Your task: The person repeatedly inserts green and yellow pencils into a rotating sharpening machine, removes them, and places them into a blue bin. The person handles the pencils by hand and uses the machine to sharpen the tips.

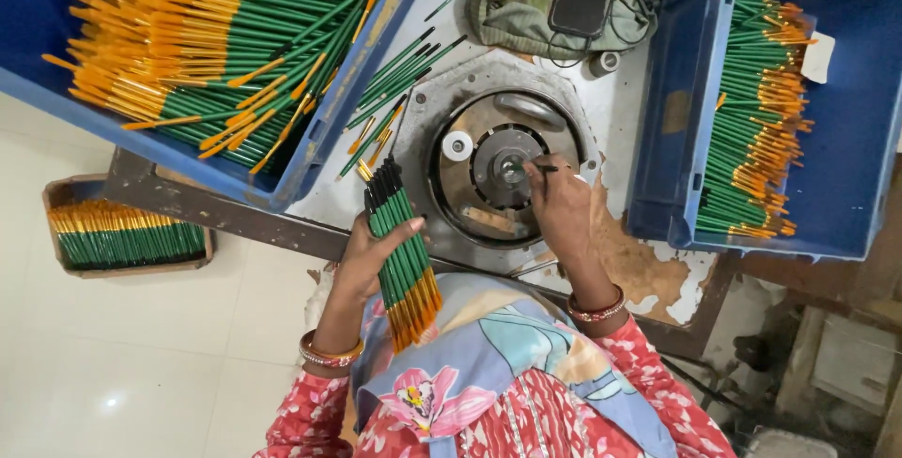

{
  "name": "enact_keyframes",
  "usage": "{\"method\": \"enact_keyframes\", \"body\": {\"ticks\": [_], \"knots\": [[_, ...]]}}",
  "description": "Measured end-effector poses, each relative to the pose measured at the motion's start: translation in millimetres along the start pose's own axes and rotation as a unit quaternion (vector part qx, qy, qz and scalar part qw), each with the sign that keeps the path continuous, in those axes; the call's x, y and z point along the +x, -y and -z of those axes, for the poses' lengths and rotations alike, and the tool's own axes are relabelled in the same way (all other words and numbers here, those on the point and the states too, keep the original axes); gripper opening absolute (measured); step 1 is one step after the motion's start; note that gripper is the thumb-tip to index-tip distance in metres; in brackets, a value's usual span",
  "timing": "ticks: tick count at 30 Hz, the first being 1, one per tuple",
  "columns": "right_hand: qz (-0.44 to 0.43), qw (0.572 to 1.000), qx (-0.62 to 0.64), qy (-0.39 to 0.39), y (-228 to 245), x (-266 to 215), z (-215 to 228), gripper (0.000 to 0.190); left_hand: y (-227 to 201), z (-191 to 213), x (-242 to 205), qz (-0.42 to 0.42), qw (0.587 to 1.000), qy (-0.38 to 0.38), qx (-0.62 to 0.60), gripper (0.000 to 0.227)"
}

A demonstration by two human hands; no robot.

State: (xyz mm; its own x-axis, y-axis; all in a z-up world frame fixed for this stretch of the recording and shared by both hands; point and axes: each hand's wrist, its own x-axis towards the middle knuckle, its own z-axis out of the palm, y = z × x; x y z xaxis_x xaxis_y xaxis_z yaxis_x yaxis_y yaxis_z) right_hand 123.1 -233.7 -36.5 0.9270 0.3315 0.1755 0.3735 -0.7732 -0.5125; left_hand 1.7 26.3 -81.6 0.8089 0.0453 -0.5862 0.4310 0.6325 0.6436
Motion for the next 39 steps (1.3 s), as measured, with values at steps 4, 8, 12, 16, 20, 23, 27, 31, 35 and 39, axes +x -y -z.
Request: {"method": "enact_keyframes", "body": {"ticks": [4, 8, 12, 16, 20, 23, 27, 31, 35, 39], "knots": [[0.048, 0.999, 0.026, 0.002, 9, 4, 3, 0.010, 8, 10, -3, -0.025, 0.996, 0.063, 0.065, 0.038], [0.045, 0.998, 0.020, 0.040, 30, 3, 16, 0.013, -4, -1, -8, -0.046, 0.996, 0.057, 0.060, 0.034], [-0.012, 0.986, 0.165, 0.012, 65, -8, 42, 0.014, -15, -24, -18, -0.108, 0.975, 0.086, 0.171, 0.045], [0.092, 0.985, 0.069, 0.128, 65, -12, 51, 0.022, -46, -60, -35, -0.215, 0.895, 0.118, 0.372, 0.054], [0.010, 0.985, 0.079, 0.152, 47, 2, 86, 0.015, -28, -40, -17, -0.285, 0.874, 0.163, 0.359, 0.060], [-0.116, 0.989, 0.095, 0.007, 38, -12, 104, 0.013, -14, -21, -8, -0.064, 0.976, 0.049, 0.205, 0.045], [-0.070, 0.993, 0.053, -0.085, 42, -11, 99, 0.010, -16, -17, -3, 0.041, 0.995, 0.035, -0.083, 0.040], [0.010, 0.993, -0.120, 0.017, 0, -5, 14, 0.020, 3, -1, 0, 0.020, 0.998, 0.008, -0.059, 0.040], [-0.013, 0.999, -0.025, 0.015, 19, 3, 22, 0.017, 4, -2, -4, 0.016, 0.999, 0.010, -0.038, 0.038], [0.009, 0.999, -0.043, -0.009, 19, 3, 20, 0.016, 11, 0, 9, 0.004, 1.000, 0.000, -0.014, 0.027]]}}
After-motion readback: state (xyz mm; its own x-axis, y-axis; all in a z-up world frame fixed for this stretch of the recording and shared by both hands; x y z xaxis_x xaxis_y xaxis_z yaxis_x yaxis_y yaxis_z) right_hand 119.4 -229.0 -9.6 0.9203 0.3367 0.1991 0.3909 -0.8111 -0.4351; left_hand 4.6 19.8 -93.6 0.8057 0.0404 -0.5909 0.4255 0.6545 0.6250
